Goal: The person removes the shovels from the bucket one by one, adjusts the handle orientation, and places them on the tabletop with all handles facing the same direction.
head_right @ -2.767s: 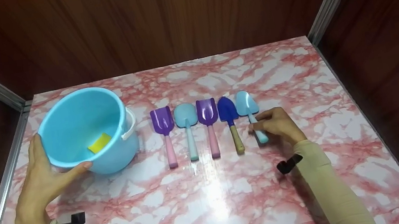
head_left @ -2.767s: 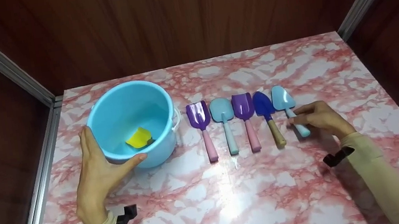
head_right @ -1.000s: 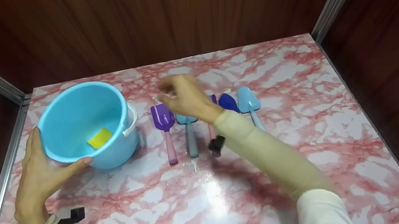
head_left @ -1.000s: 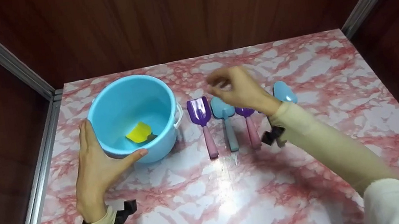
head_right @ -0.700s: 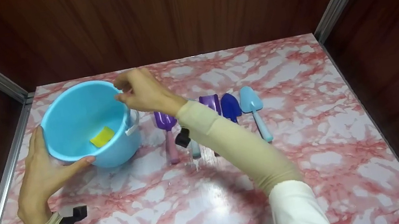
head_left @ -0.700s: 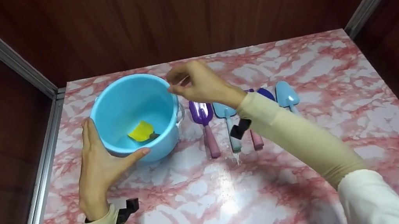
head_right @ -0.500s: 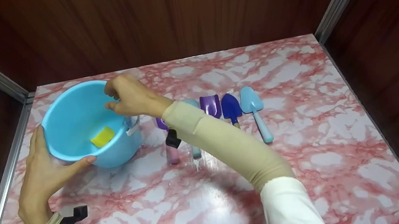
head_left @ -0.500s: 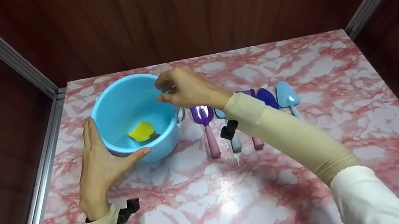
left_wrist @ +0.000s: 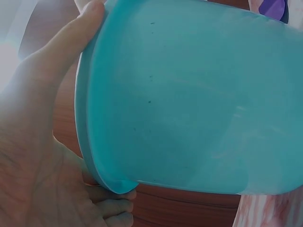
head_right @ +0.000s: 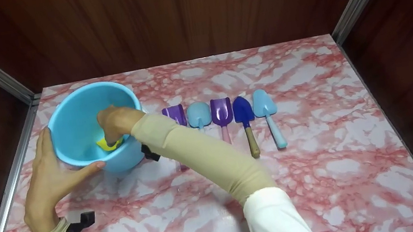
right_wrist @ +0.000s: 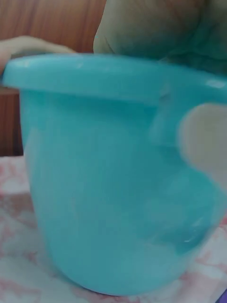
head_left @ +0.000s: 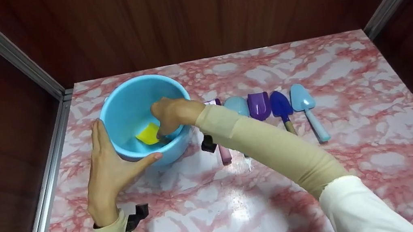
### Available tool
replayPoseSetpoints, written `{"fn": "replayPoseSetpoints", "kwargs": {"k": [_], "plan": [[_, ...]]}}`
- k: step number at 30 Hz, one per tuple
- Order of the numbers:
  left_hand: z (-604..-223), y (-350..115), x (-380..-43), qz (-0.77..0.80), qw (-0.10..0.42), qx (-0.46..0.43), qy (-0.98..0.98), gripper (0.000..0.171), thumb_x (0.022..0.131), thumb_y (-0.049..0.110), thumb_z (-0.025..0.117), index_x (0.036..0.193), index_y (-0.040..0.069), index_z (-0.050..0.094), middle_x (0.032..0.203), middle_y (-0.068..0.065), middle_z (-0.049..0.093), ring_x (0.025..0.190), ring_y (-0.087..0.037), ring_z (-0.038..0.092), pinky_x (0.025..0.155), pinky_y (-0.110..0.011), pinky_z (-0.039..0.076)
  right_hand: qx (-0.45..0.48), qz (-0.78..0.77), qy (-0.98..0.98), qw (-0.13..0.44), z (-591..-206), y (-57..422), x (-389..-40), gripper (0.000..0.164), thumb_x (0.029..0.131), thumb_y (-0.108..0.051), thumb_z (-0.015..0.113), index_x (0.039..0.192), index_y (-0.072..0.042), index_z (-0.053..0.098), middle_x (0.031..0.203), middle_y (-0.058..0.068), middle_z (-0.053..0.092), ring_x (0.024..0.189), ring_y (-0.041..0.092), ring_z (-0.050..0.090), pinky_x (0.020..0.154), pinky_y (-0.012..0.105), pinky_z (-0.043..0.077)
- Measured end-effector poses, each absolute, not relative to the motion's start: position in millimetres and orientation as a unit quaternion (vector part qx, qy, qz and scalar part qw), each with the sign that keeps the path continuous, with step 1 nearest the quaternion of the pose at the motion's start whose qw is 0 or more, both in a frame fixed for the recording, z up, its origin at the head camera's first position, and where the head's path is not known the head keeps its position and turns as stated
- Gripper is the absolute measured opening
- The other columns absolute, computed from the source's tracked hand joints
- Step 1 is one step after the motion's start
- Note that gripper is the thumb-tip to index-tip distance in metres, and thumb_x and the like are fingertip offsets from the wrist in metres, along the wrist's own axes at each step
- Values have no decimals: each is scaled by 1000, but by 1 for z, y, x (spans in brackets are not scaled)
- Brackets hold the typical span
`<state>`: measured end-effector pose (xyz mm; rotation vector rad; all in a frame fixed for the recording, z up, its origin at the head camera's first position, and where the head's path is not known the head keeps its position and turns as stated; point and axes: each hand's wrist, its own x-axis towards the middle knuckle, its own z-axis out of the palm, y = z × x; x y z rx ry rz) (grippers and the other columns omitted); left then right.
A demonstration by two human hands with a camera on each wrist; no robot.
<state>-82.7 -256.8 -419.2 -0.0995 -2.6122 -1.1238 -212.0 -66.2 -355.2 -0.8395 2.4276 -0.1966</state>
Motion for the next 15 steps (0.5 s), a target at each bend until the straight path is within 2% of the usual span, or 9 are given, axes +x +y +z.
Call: {"fn": "replayPoseSetpoints", "kwargs": {"k": [7, 15], "plan": [[-418, -254, -83, -388, 148, -33, -909, 147, 64, 63, 98, 172, 18, 10, 173, -6, 24, 147, -36, 43, 118, -67, 44, -292, -14, 888, 355, -366, -81, -212, 39, 104, -26, 68, 137, -9, 55, 111, 7, 56, 101, 24, 55, 88, 34, 48], [-418, -255, -81, -381, 149, -27, -912, 151, 62, 65, 98, 173, 17, 8, 176, -5, 18, 149, -37, 42, 119, -67, 42, -303, 22, 874, 380, -370, -93, -212, 12, 104, -15, 59, 114, -10, 56, 90, 3, 45, 84, 20, 49, 72, 30, 43]]}}
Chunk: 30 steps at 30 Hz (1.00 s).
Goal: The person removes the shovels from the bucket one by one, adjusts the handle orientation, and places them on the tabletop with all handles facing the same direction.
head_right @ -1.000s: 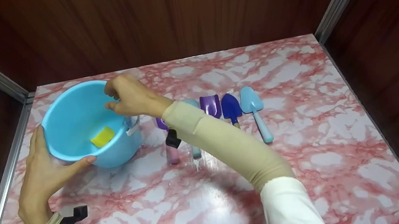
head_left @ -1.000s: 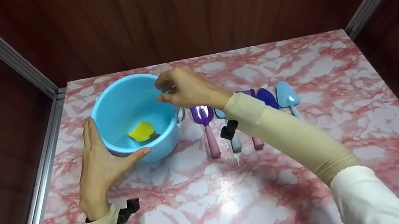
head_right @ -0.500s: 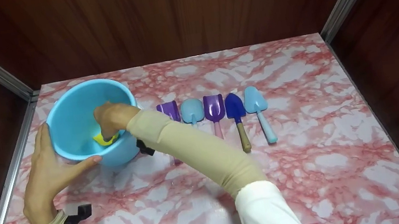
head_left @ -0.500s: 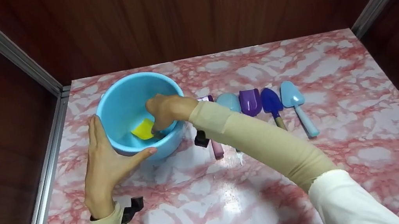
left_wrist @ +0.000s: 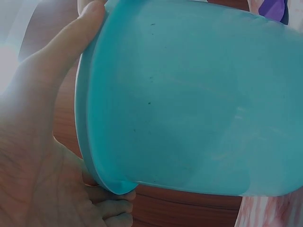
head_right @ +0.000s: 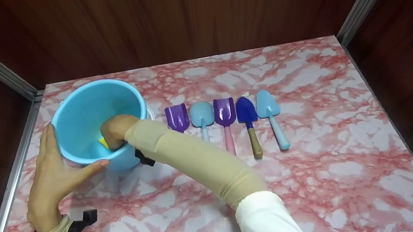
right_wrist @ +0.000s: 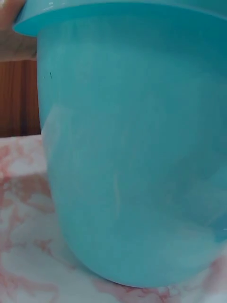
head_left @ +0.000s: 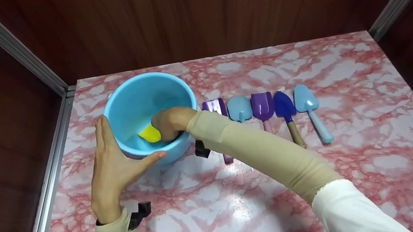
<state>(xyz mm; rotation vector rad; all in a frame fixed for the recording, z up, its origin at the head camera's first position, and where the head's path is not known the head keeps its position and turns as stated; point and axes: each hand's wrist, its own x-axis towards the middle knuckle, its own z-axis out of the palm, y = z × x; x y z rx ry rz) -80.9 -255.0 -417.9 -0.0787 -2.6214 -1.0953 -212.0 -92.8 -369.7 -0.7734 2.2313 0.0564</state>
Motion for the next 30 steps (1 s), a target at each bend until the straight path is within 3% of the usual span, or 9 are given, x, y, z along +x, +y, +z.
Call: {"fn": "replayPoseSetpoints", "kwargs": {"k": [5, 11, 20, 30], "plan": [[-417, -255, -81, -377, 152, -28, -913, 152, 61, 67, 98, 173, 17, 7, 177, -5, 17, 149, -37, 41, 120, -66, 41, -274, 21, 877, 393, -373, -97, -214, 7, 101, -15, 60, 105, -11, 55, 89, 4, 45, 81, 20, 49, 67, 29, 42], [-418, -253, -82, -384, 166, -40, -907, 149, 60, 64, 100, 172, 16, 13, 173, -6, 25, 146, -36, 45, 118, -65, 44, -251, -12, 880, 402, -382, -97, -220, 11, 100, -17, 63, 100, -10, 55, 88, 4, 44, 82, 20, 49, 70, 29, 41], [-418, -254, -84, -391, 160, -38, -905, 147, 61, 63, 100, 172, 19, 13, 172, -5, 26, 145, -34, 45, 119, -64, 44, -253, -17, 887, 385, -380, -97, -224, 9, 101, -15, 60, 95, -10, 56, 81, 2, 43, 66, 17, 44, 60, 26, 41], [-419, -257, -81, -384, 145, -29, -911, 147, 64, 64, 98, 172, 19, 9, 174, -7, 23, 149, -36, 39, 120, -67, 41, -231, -93, 874, 418, -349, -88, -223, 10, 97, -14, 75, 95, -6, 70, 72, 6, 61, 58, 16, 59, 58, 25, 58]]}}
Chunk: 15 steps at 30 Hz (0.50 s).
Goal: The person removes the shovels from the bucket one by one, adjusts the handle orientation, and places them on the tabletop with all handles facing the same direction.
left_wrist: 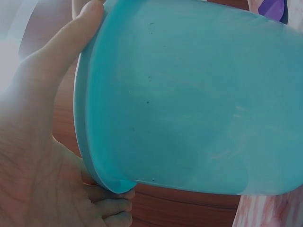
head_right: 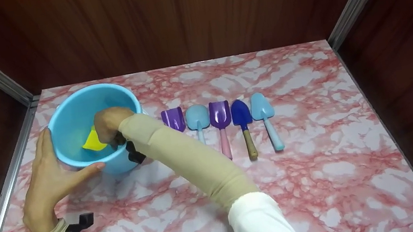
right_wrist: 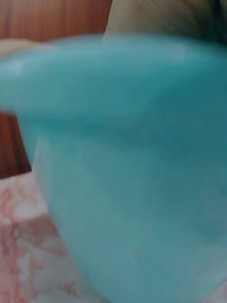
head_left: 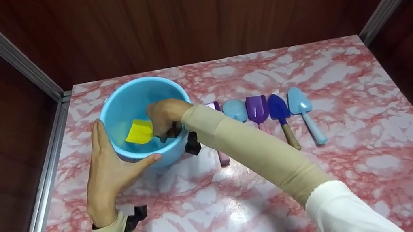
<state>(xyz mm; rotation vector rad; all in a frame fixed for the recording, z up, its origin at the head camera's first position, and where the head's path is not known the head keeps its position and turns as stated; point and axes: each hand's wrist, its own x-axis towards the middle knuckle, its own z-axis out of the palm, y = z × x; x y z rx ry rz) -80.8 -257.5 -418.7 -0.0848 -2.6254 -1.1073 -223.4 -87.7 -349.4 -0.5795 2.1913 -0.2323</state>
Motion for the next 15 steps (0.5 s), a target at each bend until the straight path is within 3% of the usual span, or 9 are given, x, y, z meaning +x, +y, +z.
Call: {"fn": "replayPoseSetpoints", "kwargs": {"k": [9, 15], "plan": [[-422, -259, -81, -396, 143, -30, -906, 142, 66, 61, 98, 171, 17, 13, 171, -7, 27, 148, -34, 40, 120, -67, 41, -258, -189, 855, 409, -313, -55, -225, 19, 98, -15, 78, 87, 0, 75, 66, 5, 57, 54, 17, 54, 62, 27, 60], [-421, -259, -84, -410, 145, -30, -900, 136, 66, 59, 99, 169, 21, 18, 164, -6, 34, 143, -32, 43, 116, -66, 46, -245, -226, 862, 382, -302, -27, -228, 15, 98, -17, 79, 108, -6, 78, 84, 10, 65, 67, 20, 62, 74, 32, 66]]}}
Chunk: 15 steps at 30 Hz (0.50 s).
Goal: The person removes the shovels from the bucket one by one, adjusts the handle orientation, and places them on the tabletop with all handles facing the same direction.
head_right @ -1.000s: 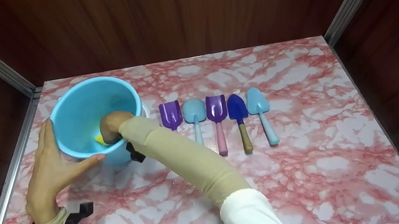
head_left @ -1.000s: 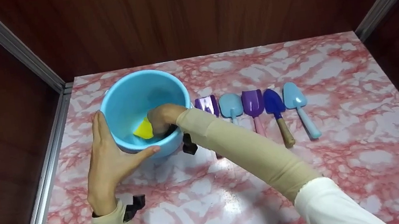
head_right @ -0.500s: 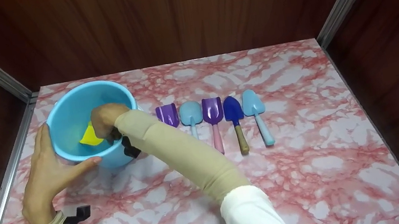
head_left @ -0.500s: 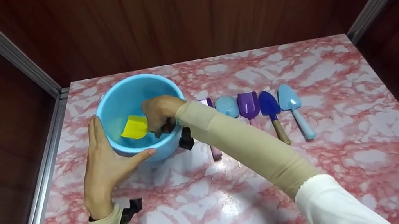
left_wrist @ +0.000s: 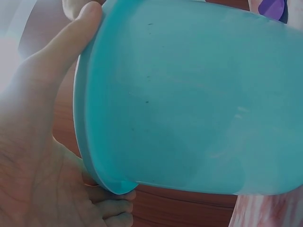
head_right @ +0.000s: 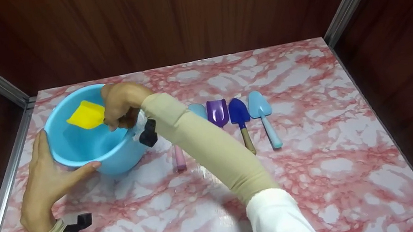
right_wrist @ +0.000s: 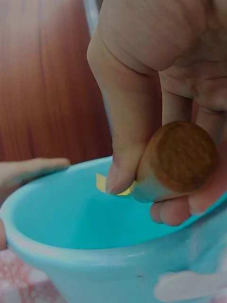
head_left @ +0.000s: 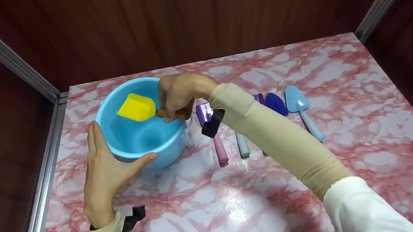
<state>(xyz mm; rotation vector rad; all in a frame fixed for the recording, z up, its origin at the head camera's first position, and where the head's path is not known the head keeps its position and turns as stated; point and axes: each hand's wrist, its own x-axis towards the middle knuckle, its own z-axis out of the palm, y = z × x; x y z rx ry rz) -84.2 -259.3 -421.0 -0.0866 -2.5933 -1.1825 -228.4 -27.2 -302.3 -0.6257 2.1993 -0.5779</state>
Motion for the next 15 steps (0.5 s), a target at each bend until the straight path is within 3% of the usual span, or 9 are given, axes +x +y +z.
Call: {"fn": "replayPoseSetpoints", "kwargs": {"k": [5, 15], "plan": [[-421, -259, -86, -413, 142, -31, -899, 137, 67, 59, 99, 170, 21, 17, 164, -7, 34, 144, -33, 43, 115, -67, 46, -241, -259, 864, 359, -304, -5, -231, 37, 95, -18, 83, 130, -9, 74, 100, 14, 71, 76, 24, 68, 76, 35, 67], [-423, -261, -87, -423, 136, -26, -895, 135, 68, 57, 99, 170, 25, 16, 165, -5, 33, 144, -33, 43, 114, -68, 47, -264, -353, 828, 345, -308, 34, -230, 33, 94, -18, 85, 124, -13, 73, 101, 12, 77, 72, 24, 67, 80, 39, 67]]}}
